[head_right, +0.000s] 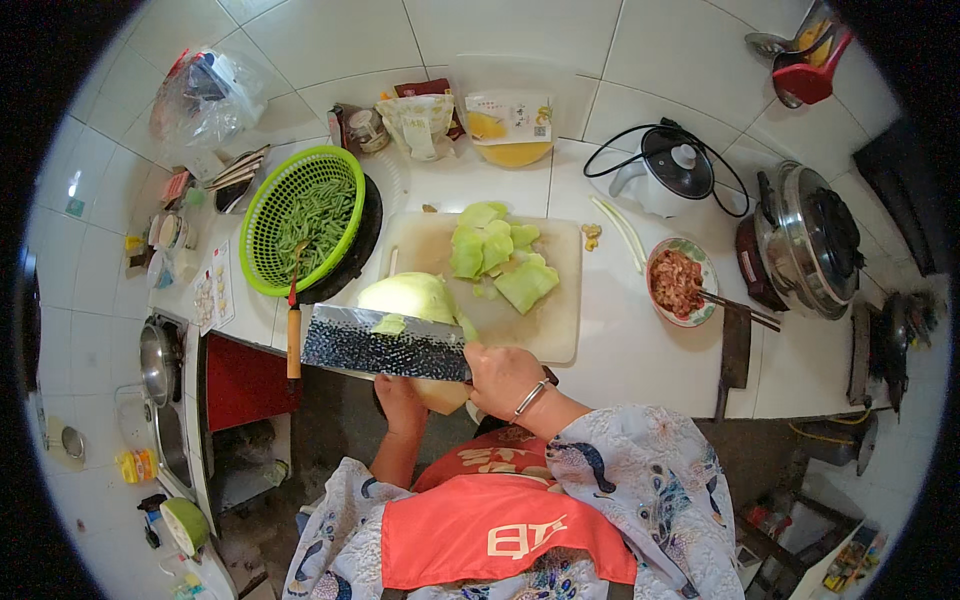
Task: The person cuts a large, round, light-green vegetable into thick slices using a cleaver on a white cutting board. The slices are placed on the board as they are cut. A green colander with green beans and a bowl of seasoned meat are visible nearby.
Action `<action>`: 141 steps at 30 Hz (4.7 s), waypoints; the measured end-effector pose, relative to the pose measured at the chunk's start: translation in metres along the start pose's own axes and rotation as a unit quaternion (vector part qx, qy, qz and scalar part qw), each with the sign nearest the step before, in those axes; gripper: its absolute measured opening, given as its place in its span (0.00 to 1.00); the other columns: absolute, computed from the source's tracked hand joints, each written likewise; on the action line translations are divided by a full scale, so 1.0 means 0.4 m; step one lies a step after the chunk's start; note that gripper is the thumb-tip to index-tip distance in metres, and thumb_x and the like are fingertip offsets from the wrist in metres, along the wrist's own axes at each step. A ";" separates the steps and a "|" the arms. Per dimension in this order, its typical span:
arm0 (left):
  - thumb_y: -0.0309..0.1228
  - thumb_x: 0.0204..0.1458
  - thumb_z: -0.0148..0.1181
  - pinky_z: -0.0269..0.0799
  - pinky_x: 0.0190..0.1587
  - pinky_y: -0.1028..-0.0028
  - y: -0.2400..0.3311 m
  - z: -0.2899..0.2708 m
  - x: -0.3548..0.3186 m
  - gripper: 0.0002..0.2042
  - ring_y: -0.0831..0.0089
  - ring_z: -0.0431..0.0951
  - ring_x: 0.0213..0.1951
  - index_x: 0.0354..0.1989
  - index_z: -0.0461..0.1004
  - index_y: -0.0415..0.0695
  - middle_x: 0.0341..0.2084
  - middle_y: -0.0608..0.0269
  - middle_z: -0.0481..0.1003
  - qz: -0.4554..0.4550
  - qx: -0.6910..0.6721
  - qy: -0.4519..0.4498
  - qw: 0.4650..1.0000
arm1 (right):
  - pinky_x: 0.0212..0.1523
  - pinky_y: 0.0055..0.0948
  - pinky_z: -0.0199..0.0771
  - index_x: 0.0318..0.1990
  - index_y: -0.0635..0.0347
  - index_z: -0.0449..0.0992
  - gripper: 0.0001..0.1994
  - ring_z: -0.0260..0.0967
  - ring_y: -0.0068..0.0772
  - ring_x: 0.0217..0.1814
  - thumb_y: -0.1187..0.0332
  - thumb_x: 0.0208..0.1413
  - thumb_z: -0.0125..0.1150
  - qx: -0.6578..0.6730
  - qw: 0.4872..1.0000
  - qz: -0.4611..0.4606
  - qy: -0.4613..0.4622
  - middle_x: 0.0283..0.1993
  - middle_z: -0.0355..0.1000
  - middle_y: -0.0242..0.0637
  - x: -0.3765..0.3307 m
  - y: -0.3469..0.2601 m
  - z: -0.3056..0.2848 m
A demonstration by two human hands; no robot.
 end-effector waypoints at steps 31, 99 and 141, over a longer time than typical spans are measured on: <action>0.44 0.60 0.47 0.72 0.47 0.66 0.091 0.051 -0.006 0.25 0.64 0.74 0.46 0.55 0.62 0.33 0.47 0.51 0.71 0.022 0.001 0.020 1.000 | 0.33 0.45 0.72 0.28 0.66 0.74 0.11 0.71 0.55 0.30 0.65 0.44 0.56 0.166 0.976 0.133 -0.054 0.26 0.72 0.55 0.100 0.236 0.065; 0.34 0.54 0.57 0.75 0.44 0.66 0.062 0.050 -0.017 0.19 0.66 0.76 0.42 0.51 0.65 0.38 0.43 0.57 0.73 -0.049 -0.035 -0.026 0.998 | 0.31 0.45 0.73 0.31 0.61 0.70 0.11 0.72 0.53 0.29 0.65 0.42 0.60 0.015 0.998 -0.004 -0.066 0.25 0.72 0.49 0.024 0.036 -0.066; 0.35 0.55 0.54 0.72 0.48 0.66 0.090 0.040 -0.038 0.17 0.69 0.73 0.46 0.51 0.66 0.41 0.45 0.60 0.71 -0.060 -0.144 -0.055 0.986 | 0.31 0.43 0.75 0.31 0.61 0.71 0.09 0.74 0.50 0.30 0.67 0.42 0.59 0.058 0.995 -0.025 -0.072 0.26 0.73 0.48 -0.002 0.005 -0.055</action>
Point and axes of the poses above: each hand's wrist, its own x-axis towards the middle knuckle, its own z-axis out of the palm, y = z × x, the point moved 1 cm from there along x, towards the middle knuckle
